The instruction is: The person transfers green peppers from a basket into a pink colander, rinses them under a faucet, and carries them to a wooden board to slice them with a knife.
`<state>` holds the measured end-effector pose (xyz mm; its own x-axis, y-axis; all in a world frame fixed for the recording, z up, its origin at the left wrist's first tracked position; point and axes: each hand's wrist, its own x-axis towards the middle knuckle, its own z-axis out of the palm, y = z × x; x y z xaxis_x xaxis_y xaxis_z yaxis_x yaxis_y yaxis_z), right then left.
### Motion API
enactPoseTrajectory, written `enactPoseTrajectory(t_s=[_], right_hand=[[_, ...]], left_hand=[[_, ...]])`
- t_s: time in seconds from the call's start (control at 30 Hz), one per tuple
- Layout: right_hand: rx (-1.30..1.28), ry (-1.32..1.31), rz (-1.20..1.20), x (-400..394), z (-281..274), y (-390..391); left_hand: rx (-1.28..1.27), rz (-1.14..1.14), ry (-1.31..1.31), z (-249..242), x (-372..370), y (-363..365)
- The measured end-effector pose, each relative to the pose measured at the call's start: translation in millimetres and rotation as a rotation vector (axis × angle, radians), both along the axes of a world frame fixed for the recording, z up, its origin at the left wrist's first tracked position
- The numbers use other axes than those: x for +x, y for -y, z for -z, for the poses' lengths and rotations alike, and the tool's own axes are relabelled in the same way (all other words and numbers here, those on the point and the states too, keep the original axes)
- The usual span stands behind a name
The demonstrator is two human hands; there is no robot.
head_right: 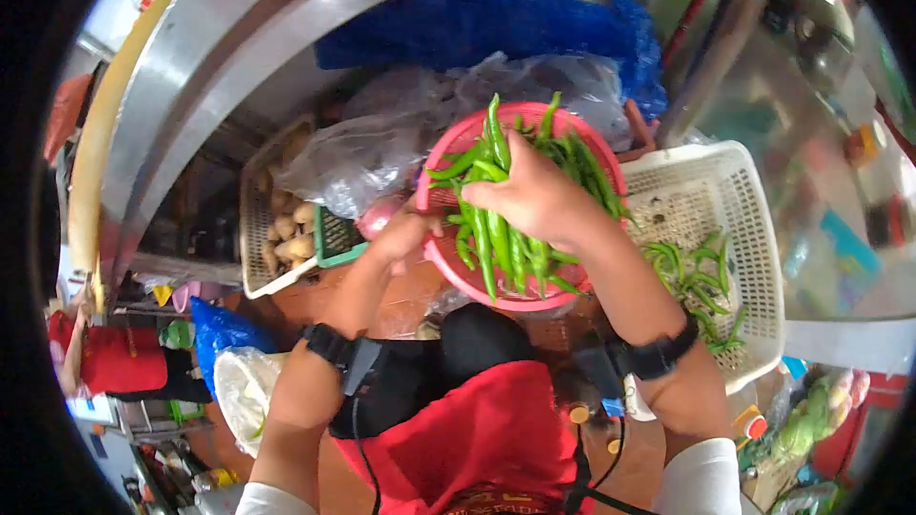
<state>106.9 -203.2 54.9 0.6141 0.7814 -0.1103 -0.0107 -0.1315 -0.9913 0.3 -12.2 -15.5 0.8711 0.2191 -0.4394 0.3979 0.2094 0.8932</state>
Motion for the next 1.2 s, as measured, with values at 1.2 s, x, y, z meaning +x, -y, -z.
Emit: enactPoseTrajectory(t_s=[1.2], right_hand=[[-0.304, 0.977, -0.271, -77, -12, 74]], left_hand=[[0.041, 0.042, -0.101, -12, 2, 1]])
